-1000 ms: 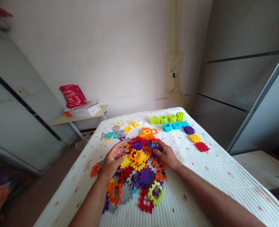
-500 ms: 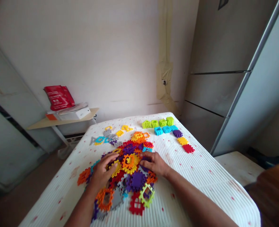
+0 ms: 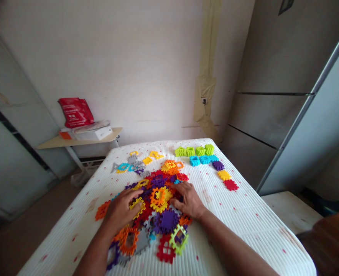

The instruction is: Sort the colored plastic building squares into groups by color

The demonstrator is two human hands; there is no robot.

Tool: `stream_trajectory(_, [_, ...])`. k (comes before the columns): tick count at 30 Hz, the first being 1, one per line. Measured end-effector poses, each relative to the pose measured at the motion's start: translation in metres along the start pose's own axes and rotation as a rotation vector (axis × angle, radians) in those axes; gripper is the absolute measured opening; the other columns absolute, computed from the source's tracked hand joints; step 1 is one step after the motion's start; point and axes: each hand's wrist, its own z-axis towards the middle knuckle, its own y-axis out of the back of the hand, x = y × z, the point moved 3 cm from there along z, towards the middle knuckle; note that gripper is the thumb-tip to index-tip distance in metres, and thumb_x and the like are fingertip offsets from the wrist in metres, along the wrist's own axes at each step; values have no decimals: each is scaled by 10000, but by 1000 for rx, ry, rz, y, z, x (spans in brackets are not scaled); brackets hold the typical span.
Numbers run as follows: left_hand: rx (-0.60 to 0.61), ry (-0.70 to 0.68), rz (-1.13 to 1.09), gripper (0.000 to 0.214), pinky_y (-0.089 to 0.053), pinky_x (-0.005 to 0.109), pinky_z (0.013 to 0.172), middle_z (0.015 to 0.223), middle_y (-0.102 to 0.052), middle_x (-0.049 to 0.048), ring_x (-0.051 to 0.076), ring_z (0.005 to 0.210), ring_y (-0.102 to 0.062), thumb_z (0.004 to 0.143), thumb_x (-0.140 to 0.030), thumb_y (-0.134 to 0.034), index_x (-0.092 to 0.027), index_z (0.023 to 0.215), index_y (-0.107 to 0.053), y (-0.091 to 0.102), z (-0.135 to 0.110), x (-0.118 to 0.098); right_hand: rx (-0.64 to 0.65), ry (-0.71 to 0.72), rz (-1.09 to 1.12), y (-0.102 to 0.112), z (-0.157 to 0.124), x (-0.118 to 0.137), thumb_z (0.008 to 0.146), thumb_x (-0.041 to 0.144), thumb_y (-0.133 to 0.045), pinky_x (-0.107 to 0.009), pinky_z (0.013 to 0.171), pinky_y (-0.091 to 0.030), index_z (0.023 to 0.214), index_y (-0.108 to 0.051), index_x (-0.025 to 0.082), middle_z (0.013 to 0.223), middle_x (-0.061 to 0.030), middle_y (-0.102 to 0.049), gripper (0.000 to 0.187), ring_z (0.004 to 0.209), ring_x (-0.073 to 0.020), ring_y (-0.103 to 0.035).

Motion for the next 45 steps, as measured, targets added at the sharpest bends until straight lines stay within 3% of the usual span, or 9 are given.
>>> stream_trajectory(6, [37, 82, -155, 379, -430, 361, 825, 939, -700, 45, 222, 852, -616, 601, -147, -593, -294, 931, -708, -5, -2, 4, 10, -43, -47, -11, 8, 13, 783, 303, -582, -399, 852, -384, 1203, -547, 193, 956, -73, -632, 436, 920, -226, -528])
stream_trajectory(14, [96, 176, -390, 322, -400, 250, 562, 607, -542, -27, 140, 559, -501, 639, -290, -587, -241, 933, -706, -12, 1, 14, -143, -180, 315, -12, 12, 19, 677, 141, -561, -266, 696, -456, 1062, -571, 207, 809, 11, -606, 391, 732, -137, -543])
stream_trajectory(18, [69, 280, -562, 338, -408, 250, 574, 664, -604, -4, 151, 596, -525, 598, -351, -645, -203, 895, -707, -6, 1, 11, -293, -72, 297, 10, 12, 22, 683, 117, -497, -256, 665, -458, 833, -594, 207, 758, -1, -593, 200, 714, -137, -549])
stream_trajectory(22, [-60, 354, -663, 366, -407, 247, 560, 645, -613, 7, 158, 594, -533, 603, -395, -658, -171, 891, -697, 2, 1, 11, -484, -72, -28, 44, 4, -7, 759, 122, -437, -276, 674, -442, 829, -608, 193, 798, -50, -598, 198, 712, -153, -542])
stream_trajectory(25, [-185, 402, -739, 391, -434, 259, 560, 650, -628, 17, 177, 606, -558, 583, -415, -689, -165, 884, -688, 4, -1, 17, -426, -160, -337, 57, -5, -44, 785, 104, -402, -298, 703, -422, 820, -631, 173, 806, -81, -602, 241, 744, -180, -544])
stream_trajectory(28, [-266, 427, -795, 410, -460, 253, 576, 700, -654, 26, 181, 644, -584, 582, -424, -704, -172, 904, -677, 2, -2, 23, -214, -200, -558, 57, -16, -68, 783, 78, -397, -315, 714, -406, 792, -645, 153, 787, -98, -603, 259, 760, -197, -546])
stream_trajectory(32, [-291, 514, -851, 442, -384, 183, 429, 682, -626, -8, 119, 542, -519, 572, -421, -721, -195, 948, -663, -2, -3, 29, 3, -149, -491, 55, -38, -71, 759, 132, -479, -311, 730, -420, 857, -652, 181, 874, -83, -625, 205, 836, -198, -563])
stream_trajectory(40, [-370, 595, -1202, 483, -394, 157, 443, 655, -587, -35, 84, 544, -511, 468, -333, -801, -184, 907, -664, -4, 0, 29, -238, -345, -208, 73, -57, -90, 764, 333, -566, -322, 689, -486, 951, -617, 191, 958, -72, -631, 240, 782, -182, -593])
stream_trajectory(45, [-339, 602, -1259, 473, -416, 135, 462, 682, -606, -31, 62, 557, -512, 452, -281, -815, -181, 894, -678, -4, 0, 28, -121, -384, -367, 54, -39, -85, 699, 290, -647, -368, 855, -440, 1007, -627, 192, 1033, -86, -640, 324, 978, -238, -560])
